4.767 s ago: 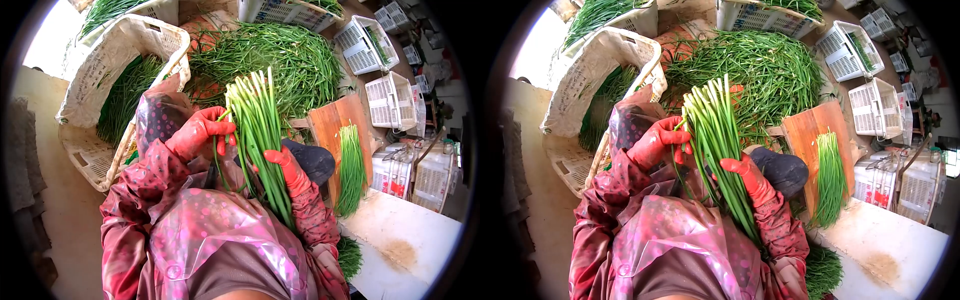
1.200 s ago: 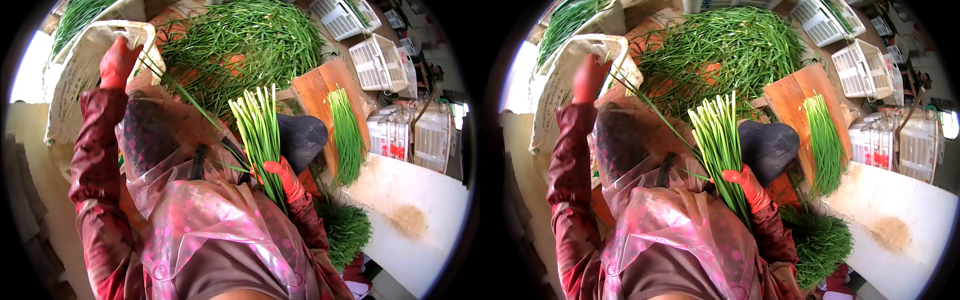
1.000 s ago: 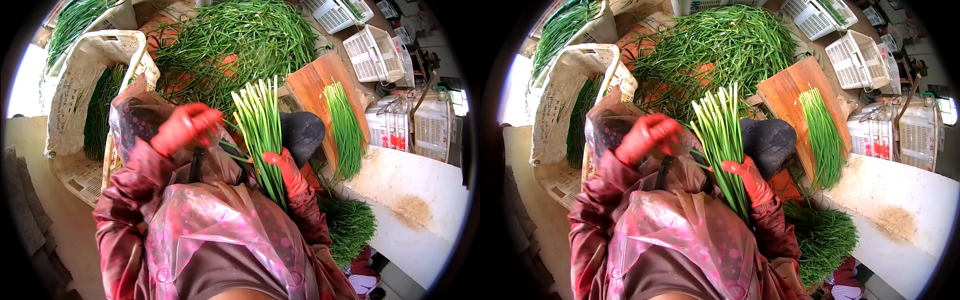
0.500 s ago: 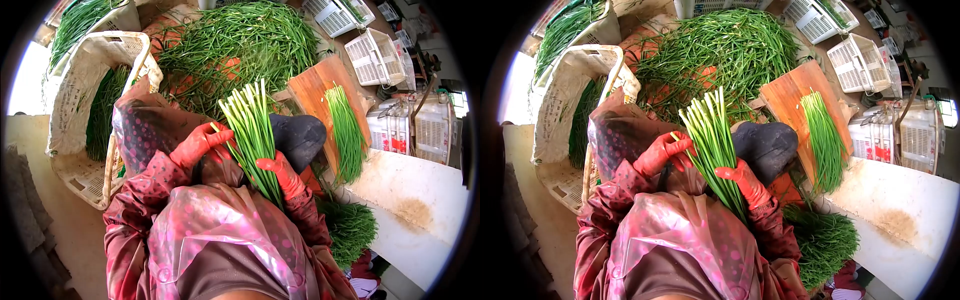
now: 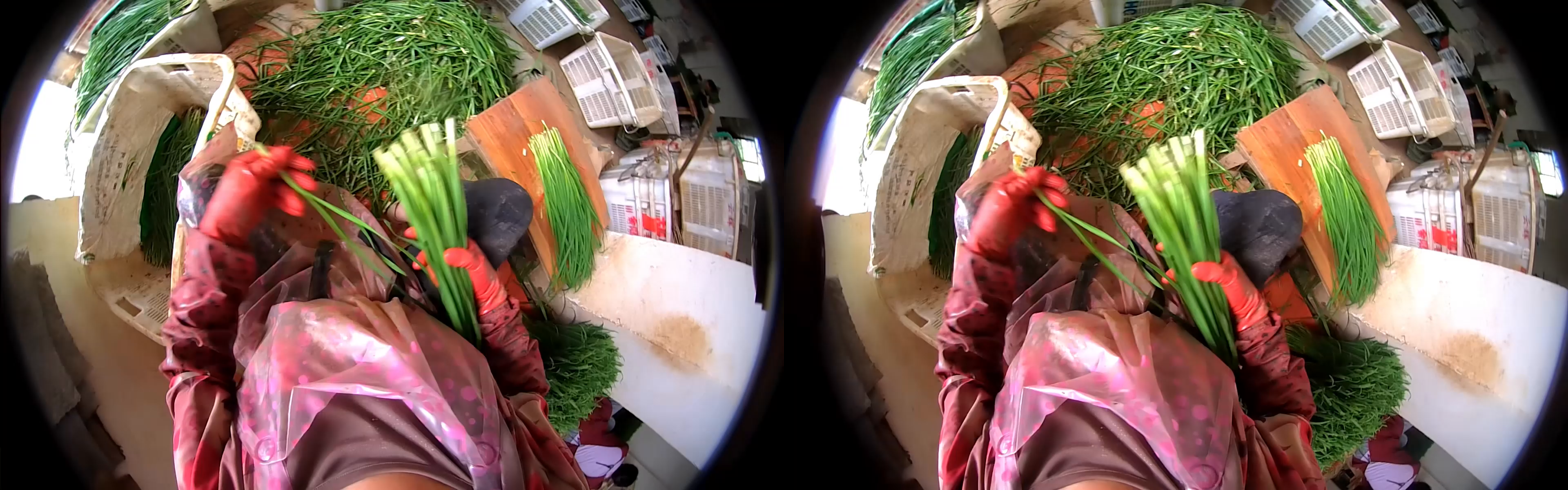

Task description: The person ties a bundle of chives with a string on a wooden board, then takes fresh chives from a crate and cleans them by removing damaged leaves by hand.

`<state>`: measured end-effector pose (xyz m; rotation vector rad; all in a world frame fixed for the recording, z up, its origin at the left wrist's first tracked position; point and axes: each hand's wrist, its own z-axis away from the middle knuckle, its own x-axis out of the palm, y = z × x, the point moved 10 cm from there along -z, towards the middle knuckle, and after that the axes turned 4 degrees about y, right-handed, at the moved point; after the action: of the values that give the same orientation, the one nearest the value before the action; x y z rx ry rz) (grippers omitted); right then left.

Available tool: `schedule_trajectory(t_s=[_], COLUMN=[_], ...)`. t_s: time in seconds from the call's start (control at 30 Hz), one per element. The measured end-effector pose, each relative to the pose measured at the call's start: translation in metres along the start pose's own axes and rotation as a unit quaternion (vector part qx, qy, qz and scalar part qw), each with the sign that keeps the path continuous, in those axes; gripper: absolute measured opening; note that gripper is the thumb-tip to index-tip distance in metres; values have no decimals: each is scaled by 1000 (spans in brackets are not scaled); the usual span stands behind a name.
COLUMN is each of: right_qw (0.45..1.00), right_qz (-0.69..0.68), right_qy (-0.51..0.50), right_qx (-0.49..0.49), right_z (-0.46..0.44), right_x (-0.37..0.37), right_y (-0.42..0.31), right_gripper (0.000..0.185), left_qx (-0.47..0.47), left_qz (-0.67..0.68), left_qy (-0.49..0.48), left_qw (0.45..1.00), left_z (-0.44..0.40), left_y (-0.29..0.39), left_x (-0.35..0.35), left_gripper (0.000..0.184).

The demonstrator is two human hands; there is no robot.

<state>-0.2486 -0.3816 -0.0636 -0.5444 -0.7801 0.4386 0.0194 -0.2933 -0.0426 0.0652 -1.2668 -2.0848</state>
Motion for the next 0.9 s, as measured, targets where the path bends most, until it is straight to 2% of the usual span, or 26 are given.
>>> schedule_trajectory(t_s=[0.03, 0.07, 0.1, 0.17, 0.23, 0.3, 0.33, 0.37, 0.4, 0.43, 0.47, 0.53, 0.57, 0.6, 0.7, 0.73, 0.77, 0.83, 0.87, 0.9], right_qw=[1000, 1000, 998, 997, 998, 998, 999, 997, 998, 998, 997, 997, 996, 997, 997, 995, 994, 985, 973, 967], right_qz=[0, -18, -27, -4, -5, 40, 38, 64, 56, 48, 29, 34, 40, 39, 56, 62, 67, 79, 80, 102], right_qy=[4, 4, 25, 46, 19, -14, -23, -18, -29, -38, -68, -69, -73, -72, -56, -71, -85, -127, -196, -198], right_qx=[-13, -22, -45, -65, -67, -48, -28, -27, -20, -15, -1, 10, 10, 7, 20, 21, 21, 85, 90, 122], right_z=[4, 7, 12, 21, 26, 21, 18, 12, 7, 3, 0, -7, -9, -11, -19, -23, -25, -23, -19, -16], right_x=[-18, -34, -44, -50, -34, 7, 17, 33, 43, 47, 48, 43, 42, 41, 39, 42, 44, 59, 79, 85], right_y=[-8, -14, -25, -42, -51, -52, -45, -43, -36, -31, -25, -15, -12, -12, -9, -8, -7, 5, 4, 7], right_gripper=[64, 68, 71, 73, 71, 67, 64, 73, 72, 70, 58, 54, 53, 53, 58, 54, 50, 50, 51, 53], left_qx=[56, 112, 169, 243, 158, 66, 7, -52, -50, 60, 56, 46, -70, -90, -31, 4, 65, 105, 95, 63], left_qz=[-121, -239, -368, -376, -251, -120, -38, 45, 45, 111, 165, 269, 433, 437, 480, 446, 377, 186, 196, 252], left_qy=[107, 212, 281, 233, 97, -40, -58, -74, -69, -141, -151, -172, -187, -129, -189, -158, -143, -118, -134, -165], left_qw=[985, 941, 870, 864, 950, 990, 998, 995, 995, 982, 973, 946, 879, 886, 856, 881, 913, 970, 967, 951], left_z=[-1, 3, -10, -7, -42, -32, -35, -37, -39, -36, -36, -36, -38, -23, 1, 0, -3, -2, -8, -15], left_y=[19, 42, 47, 61, 8, -12, -29, -50, -61, -46, -47, -45, -57, -48, -25, -28, -32, -37, -34, -43], left_x=[-29, -59, -97, -67, -39, 44, 68, 87, 95, 114, 113, 112, 117, 113, 116, 109, 99, 89, 96, 100], left_gripper=[36, 35, 37, 36, 36, 34, 32, 31, 31, 37, 43, 55, 59, 69, 85, 90, 81, 71, 83, 85])
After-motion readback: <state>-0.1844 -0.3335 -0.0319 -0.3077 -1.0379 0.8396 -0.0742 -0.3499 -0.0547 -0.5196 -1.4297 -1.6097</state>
